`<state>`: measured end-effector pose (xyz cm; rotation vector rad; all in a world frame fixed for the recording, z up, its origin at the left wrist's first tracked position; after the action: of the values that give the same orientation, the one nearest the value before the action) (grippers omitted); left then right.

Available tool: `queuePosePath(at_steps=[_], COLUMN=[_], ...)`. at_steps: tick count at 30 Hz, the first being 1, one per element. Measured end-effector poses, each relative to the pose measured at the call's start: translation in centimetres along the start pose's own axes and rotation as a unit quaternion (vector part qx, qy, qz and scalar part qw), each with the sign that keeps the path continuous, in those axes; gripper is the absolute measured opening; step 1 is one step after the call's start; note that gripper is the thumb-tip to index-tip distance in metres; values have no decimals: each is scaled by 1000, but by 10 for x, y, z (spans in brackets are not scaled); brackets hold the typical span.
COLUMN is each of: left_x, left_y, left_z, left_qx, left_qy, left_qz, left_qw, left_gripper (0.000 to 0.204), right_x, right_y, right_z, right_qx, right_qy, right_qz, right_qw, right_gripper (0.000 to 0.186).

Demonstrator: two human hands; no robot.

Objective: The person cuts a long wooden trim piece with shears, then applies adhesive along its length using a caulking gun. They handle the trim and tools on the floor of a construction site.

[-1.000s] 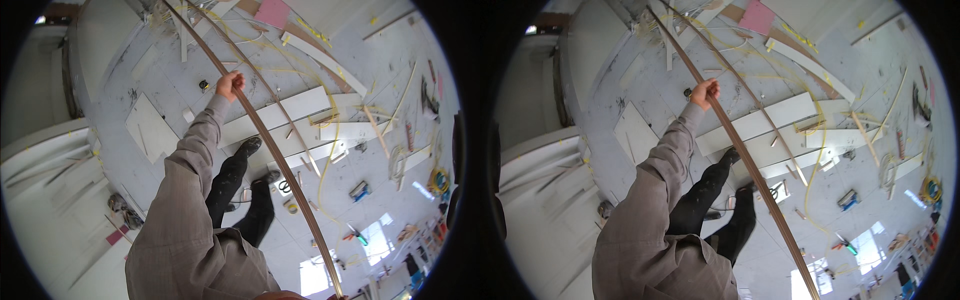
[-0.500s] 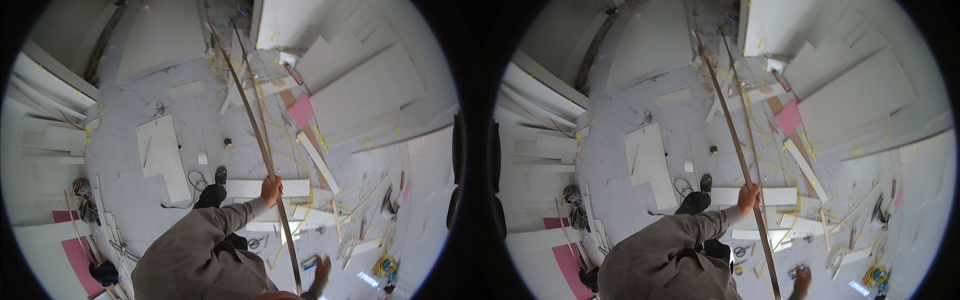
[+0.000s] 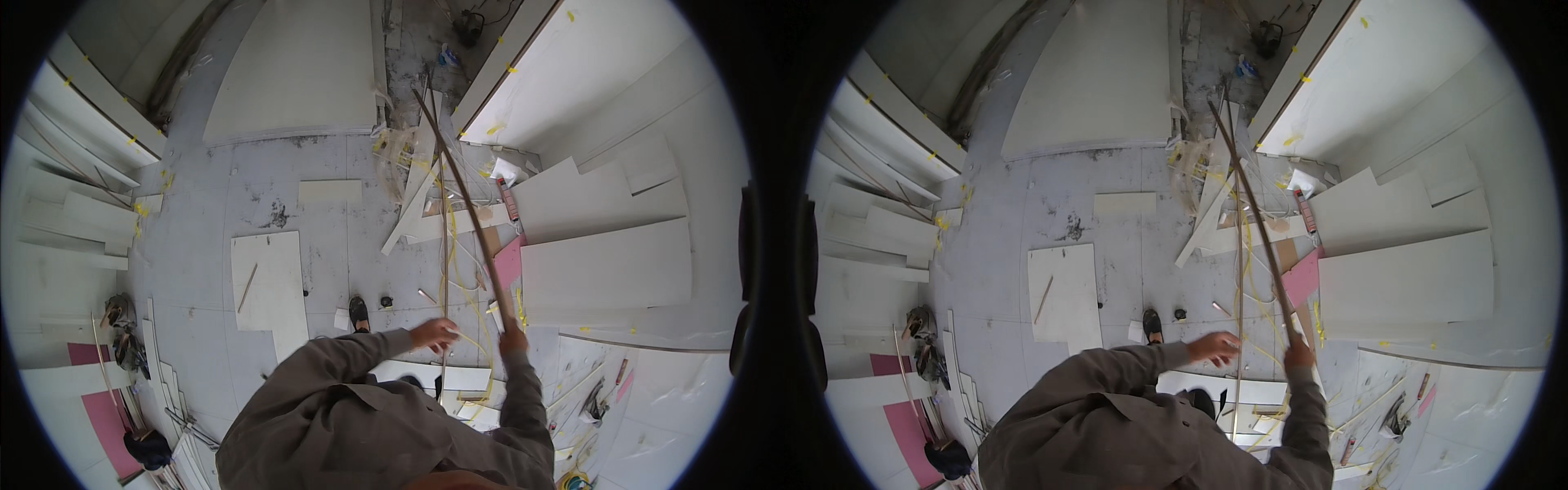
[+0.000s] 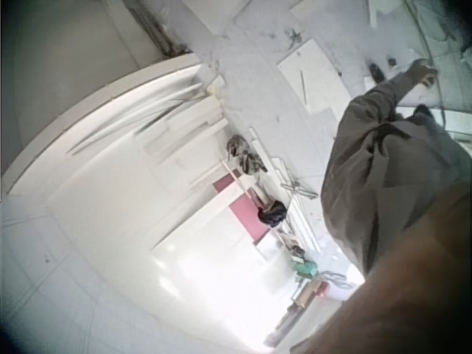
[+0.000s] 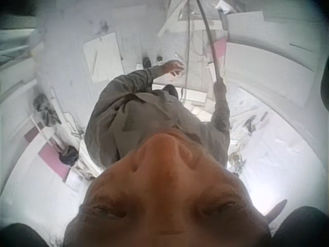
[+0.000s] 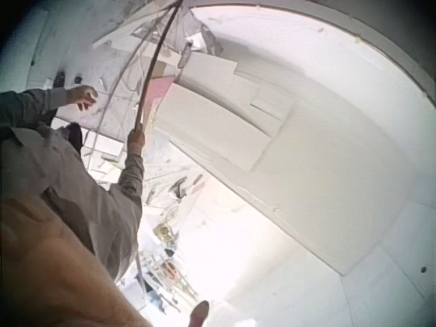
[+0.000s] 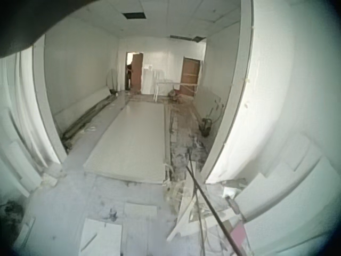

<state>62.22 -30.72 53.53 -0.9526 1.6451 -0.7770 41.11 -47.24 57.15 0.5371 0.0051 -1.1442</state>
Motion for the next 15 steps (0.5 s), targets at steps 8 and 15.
queuePosePath(at_steps=[8, 15], left_x=[-78, -169], left_y=[40, 130], left_z=[335, 512], left_qx=[60, 95], left_qy=[-244, -425], left_qz=[115, 271], left_qw=[961, 859], left_gripper=[48, 46], right_x=[-67, 125], right_y=[8, 121], right_z=[116, 19], right_qx=[-72, 58], right_qy=[-13, -14], right_qz=[-9, -3], right_qw=[997, 998], right_gripper=[30, 22])
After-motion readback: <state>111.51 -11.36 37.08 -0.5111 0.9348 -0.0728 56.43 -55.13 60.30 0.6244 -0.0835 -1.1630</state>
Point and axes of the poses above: each hand's wrist, its own x-axis towards the middle knuckle, its own z-axis out of the back of the hand, y = z × x, the point moved 8 cm from there along x, towards the middle knuckle, and after that the axes turned 3 degrees about -y, right-handed, at the moved point
